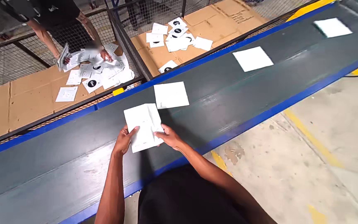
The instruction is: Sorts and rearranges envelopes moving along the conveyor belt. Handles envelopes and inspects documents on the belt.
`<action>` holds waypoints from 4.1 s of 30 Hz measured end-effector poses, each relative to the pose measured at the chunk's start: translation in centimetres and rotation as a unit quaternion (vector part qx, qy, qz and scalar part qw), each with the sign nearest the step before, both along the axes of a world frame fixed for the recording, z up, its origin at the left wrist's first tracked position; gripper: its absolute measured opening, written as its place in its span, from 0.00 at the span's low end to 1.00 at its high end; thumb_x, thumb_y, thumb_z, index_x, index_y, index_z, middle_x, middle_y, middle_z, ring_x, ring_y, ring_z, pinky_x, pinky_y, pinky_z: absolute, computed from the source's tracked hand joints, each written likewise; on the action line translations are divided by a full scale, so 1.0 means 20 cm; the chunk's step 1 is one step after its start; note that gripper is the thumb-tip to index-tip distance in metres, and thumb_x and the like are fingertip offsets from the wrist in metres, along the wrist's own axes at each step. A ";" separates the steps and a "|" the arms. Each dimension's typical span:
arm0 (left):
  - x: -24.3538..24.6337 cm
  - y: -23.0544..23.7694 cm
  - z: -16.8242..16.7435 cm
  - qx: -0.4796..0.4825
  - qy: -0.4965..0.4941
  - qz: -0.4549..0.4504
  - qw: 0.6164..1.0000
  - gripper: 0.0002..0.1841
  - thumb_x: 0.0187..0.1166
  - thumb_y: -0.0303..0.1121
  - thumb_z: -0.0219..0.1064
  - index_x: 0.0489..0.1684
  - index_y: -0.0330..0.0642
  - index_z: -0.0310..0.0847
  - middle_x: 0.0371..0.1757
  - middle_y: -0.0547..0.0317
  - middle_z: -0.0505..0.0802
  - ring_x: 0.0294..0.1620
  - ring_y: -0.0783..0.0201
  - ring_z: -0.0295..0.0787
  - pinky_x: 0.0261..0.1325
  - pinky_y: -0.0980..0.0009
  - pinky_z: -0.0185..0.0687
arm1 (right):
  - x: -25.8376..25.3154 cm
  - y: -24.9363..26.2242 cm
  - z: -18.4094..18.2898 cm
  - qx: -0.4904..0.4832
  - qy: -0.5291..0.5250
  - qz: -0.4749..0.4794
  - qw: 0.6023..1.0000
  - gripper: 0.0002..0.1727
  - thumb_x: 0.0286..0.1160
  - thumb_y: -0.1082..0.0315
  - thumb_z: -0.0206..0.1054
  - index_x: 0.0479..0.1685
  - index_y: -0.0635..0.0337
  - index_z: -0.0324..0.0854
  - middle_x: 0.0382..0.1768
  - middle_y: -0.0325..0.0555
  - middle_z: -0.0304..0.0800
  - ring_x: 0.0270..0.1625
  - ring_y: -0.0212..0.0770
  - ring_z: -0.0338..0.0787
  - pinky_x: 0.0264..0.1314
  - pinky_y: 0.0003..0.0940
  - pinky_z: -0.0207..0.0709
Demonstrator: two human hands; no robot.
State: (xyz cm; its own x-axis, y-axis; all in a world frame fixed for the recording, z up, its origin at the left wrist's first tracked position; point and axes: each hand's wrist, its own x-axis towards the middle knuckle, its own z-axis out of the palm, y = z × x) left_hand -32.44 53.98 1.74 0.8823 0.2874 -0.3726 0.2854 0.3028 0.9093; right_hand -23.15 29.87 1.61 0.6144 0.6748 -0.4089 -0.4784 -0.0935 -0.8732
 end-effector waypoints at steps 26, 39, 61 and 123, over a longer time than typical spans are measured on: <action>0.51 0.56 -0.24 0.576 0.233 -0.236 0.747 0.58 0.60 0.65 0.80 0.91 0.40 0.58 0.85 0.28 0.69 0.87 0.24 0.57 0.80 0.15 0.35 | 0.11 -0.69 -0.08 -0.145 -0.115 0.022 0.983 0.19 0.84 0.55 0.67 0.64 0.57 0.82 0.53 0.45 0.92 0.47 0.37 0.94 0.50 0.36 0.91; 0.39 -0.23 0.07 0.053 0.064 -0.314 0.946 0.18 0.76 0.29 0.75 0.62 0.35 0.82 0.49 0.51 0.96 0.47 0.58 0.96 0.56 0.57 0.94 | -0.06 -0.90 -0.08 -0.152 -0.121 0.074 0.978 0.23 0.82 0.49 0.68 0.66 0.55 0.82 0.58 0.43 0.92 0.54 0.35 0.92 0.59 0.37 0.88; 1.49 -0.73 0.05 0.212 0.225 -0.368 0.877 0.27 0.68 0.37 0.82 0.66 0.37 0.82 0.51 0.49 0.96 0.50 0.56 0.96 0.59 0.54 0.93 | 1.01 -1.88 -0.13 -0.146 -0.116 0.089 0.978 0.24 0.83 0.48 0.66 0.66 0.56 0.82 0.55 0.46 0.91 0.49 0.37 0.92 0.56 0.40 0.88; 1.50 -1.73 -0.26 0.146 0.197 -0.013 0.969 0.18 0.84 0.34 0.68 0.64 0.30 0.79 0.50 0.40 0.93 0.42 0.50 0.96 0.45 0.48 0.96 | 2.37 -2.00 -0.22 -0.378 -0.451 -0.075 0.805 0.25 0.83 0.49 0.61 0.66 0.58 0.85 0.65 0.56 0.88 0.69 0.54 0.87 0.75 0.55 0.79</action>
